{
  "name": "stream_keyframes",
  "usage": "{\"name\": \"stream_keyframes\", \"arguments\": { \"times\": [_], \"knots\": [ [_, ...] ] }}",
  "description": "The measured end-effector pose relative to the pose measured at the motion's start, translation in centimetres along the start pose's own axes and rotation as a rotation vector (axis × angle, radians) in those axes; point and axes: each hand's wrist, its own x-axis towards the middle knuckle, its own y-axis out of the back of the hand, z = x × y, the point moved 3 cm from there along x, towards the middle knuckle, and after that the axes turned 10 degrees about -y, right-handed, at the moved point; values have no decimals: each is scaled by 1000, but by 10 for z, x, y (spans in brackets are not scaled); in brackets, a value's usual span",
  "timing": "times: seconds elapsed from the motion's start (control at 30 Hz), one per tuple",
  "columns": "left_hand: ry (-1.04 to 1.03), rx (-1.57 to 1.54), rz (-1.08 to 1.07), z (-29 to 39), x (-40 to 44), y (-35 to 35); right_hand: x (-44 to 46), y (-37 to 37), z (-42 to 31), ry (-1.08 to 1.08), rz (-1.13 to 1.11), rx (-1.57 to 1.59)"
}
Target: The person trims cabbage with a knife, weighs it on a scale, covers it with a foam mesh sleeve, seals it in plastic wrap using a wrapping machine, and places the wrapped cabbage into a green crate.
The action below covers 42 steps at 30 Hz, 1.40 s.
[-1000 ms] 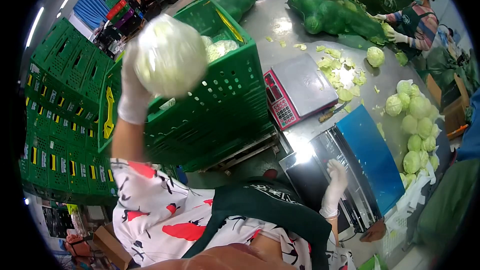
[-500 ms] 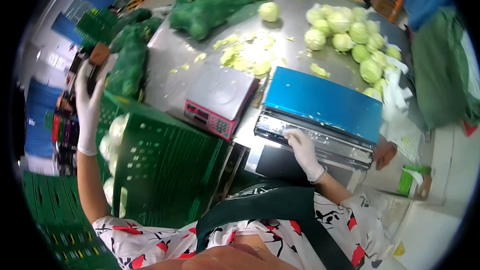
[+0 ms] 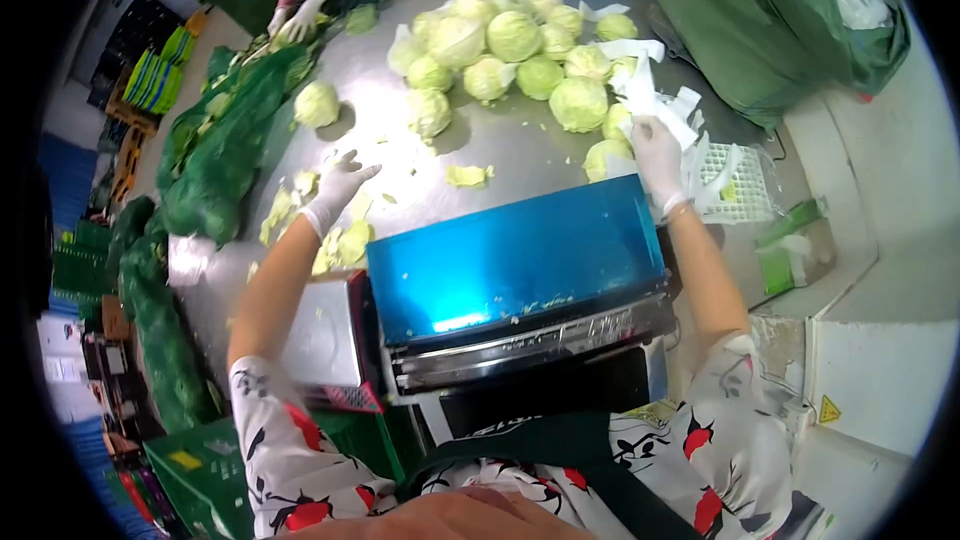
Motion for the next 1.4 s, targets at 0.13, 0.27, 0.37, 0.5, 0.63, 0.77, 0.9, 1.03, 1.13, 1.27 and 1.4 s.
{"name": "stream_keyframes", "arguments": {
  "times": [0.13,0.27,0.37,0.5,0.63,0.77,0.9,1.03,1.13,1.27,1.4],
  "knots": [
    [129,-220,145,-38,98,-68,93,-11,33,-48,56,-200],
    [81,-337,289,-21,148,-100,158,-40,58,-149,96,-552],
    [46,-135,371,-1,169,-114,148,-57,36,-304,-98,-729],
    [-32,-231,506,6,169,-123,145,-73,60,-81,-119,-629],
    [278,-1200,123,-30,151,-110,145,-59,73,2,-72,-119],
    [36,-1459,-49,-32,63,-53,141,-31,56,-54,-223,192],
    [-106,-786,320,-43,-61,7,139,-11,31,-210,-443,184],
    [35,-493,566,-64,-189,40,134,18,1,76,-75,-338],
    [171,-417,710,-123,-275,47,143,43,9,140,4,-250],
    [229,-365,692,-168,-333,46,109,77,-61,109,29,-439],
    [229,-385,702,-201,-343,50,113,113,-80,173,234,-314]
  ]
}}
